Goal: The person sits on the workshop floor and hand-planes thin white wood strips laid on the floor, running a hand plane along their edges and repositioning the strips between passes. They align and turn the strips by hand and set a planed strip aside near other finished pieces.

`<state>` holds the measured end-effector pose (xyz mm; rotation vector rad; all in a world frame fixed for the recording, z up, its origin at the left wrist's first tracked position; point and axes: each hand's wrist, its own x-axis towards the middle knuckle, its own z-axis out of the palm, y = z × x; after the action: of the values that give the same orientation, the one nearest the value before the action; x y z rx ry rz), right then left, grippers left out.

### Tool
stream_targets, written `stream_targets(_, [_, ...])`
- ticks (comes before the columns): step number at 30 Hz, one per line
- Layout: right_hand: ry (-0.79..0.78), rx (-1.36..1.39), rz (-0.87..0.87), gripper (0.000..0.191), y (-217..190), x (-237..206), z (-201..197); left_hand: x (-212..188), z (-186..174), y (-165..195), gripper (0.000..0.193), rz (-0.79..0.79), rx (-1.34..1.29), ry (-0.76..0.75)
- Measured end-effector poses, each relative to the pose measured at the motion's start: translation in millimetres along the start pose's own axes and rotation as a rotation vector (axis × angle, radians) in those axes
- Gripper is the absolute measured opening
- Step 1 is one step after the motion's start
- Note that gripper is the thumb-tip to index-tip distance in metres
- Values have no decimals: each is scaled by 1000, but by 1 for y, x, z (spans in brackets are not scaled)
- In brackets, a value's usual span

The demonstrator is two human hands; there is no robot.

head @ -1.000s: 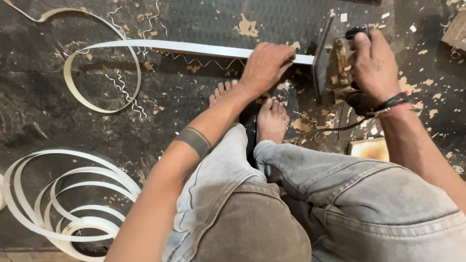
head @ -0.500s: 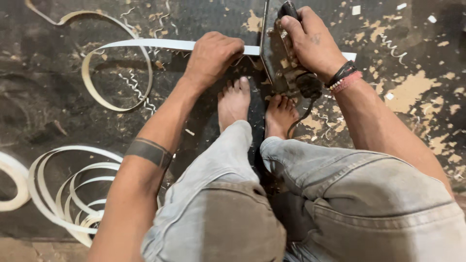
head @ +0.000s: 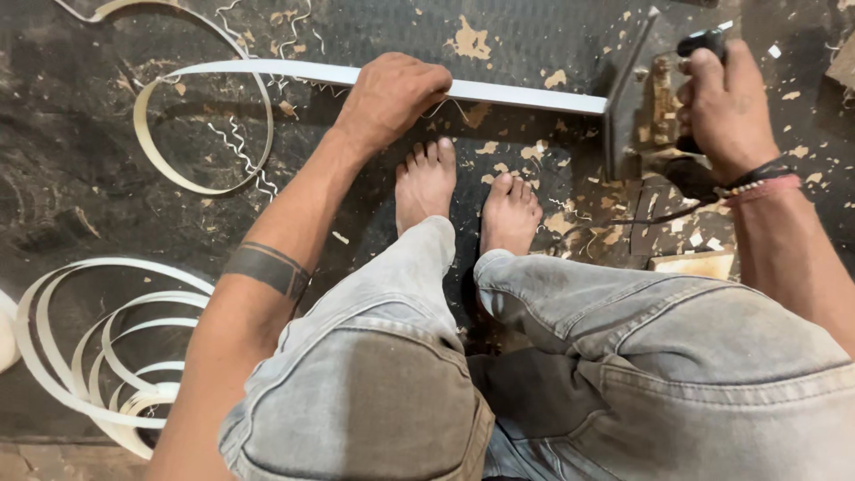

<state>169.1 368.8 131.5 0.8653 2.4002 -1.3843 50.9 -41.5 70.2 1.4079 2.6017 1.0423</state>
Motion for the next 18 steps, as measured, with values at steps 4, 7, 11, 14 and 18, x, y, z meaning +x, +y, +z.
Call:
stream_targets(4, [29,-313,-483,20,-20,11,45,-3,2,-4,12,-32,-2,-43])
stream_targets(7, [-149,15,-178,26,-50,14,108,-5,-6,-8,8,-38,34,-45])
stream_targets(11, [-315,204,-380,30,-93,14,168,-13,-38,-15,9,-58,62,-93])
stream_targets(14, [-359,112,-322,32,-112,8,181,-24,-60,-17,16,-82,78,-75])
stream_targets(18, [-410,259,-154,32,-111,1,159,-30,-61,-15,26,-143,171,-84])
